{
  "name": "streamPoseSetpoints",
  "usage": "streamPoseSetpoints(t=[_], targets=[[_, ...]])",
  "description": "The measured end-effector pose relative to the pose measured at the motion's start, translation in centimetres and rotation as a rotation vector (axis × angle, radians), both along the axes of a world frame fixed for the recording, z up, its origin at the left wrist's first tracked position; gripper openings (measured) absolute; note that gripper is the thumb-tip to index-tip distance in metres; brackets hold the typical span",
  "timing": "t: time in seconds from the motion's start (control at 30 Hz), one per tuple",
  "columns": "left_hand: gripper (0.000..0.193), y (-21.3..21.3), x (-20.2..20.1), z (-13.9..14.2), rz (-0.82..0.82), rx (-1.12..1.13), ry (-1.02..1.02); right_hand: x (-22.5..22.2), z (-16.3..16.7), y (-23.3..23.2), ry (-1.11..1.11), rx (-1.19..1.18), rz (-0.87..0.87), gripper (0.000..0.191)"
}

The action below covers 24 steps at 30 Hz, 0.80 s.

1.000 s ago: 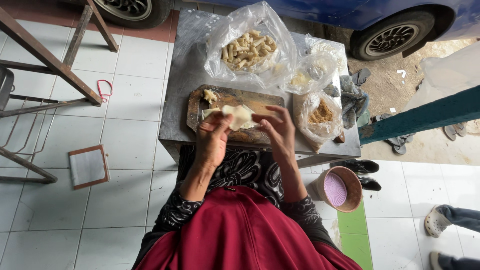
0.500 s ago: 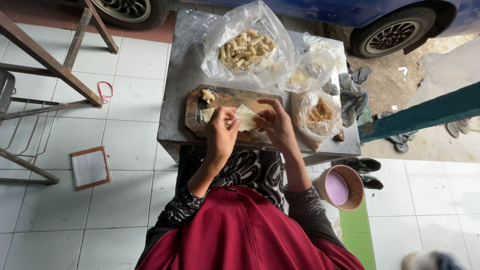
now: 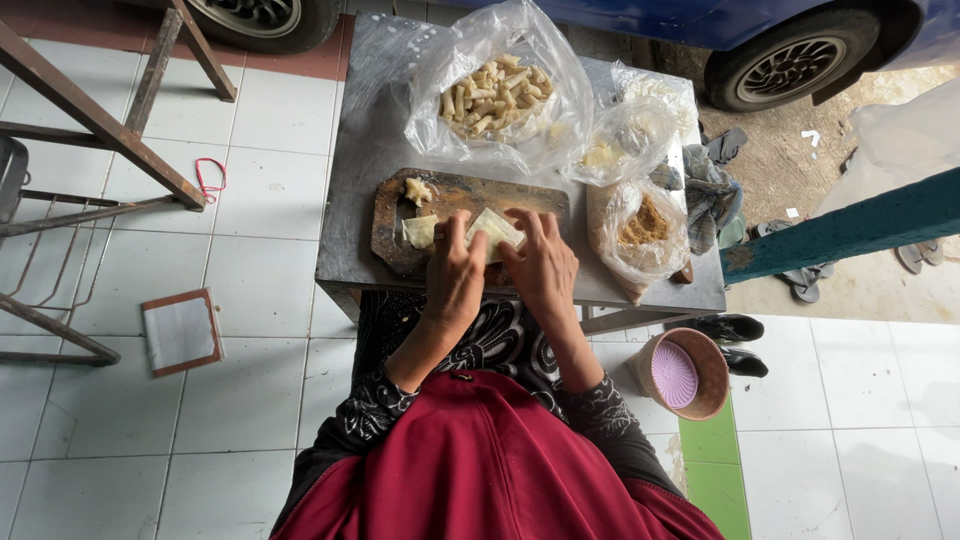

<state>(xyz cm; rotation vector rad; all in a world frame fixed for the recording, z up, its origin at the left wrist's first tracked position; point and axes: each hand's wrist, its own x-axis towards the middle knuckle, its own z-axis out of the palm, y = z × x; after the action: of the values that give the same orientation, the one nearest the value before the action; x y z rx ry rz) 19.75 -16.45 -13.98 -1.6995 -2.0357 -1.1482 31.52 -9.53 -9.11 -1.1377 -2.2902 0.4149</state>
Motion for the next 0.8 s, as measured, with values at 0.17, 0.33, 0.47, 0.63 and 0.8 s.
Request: streamPoseSetpoints(t=[0.17, 0.33, 0.47, 0.63, 0.8], targets=[[0.020, 0.3, 0.7, -3.1, 0.028, -0.047, 0.256, 0.4, 1.0, 2.2, -0.111, 0.029, 0.091, 0.044], [0.021, 0.7, 0.8, -5.2, 0.031, 0.064, 0.269, -3.0, 1.6, 4.9, -0.352, 0.233, 0.368, 0.073], [0.017, 0.3, 0.5, -4.5, -0.021, 0.124, 0.225, -5.9, 1.3, 5.3, -0.307, 0.458, 0.556, 0.070], [0.019, -0.3, 0.3, -3.3, -0.056, 0.160, 0.214, -6.3, 0.5, 5.9, -0.267, 0.498, 0.570, 0.056], [0.025, -0.1, 0.1, -3.2, -0.093, 0.155, 0.180, -7.7, 0.1, 7.0, -0.372, 0.456, 0.574, 0.044]])
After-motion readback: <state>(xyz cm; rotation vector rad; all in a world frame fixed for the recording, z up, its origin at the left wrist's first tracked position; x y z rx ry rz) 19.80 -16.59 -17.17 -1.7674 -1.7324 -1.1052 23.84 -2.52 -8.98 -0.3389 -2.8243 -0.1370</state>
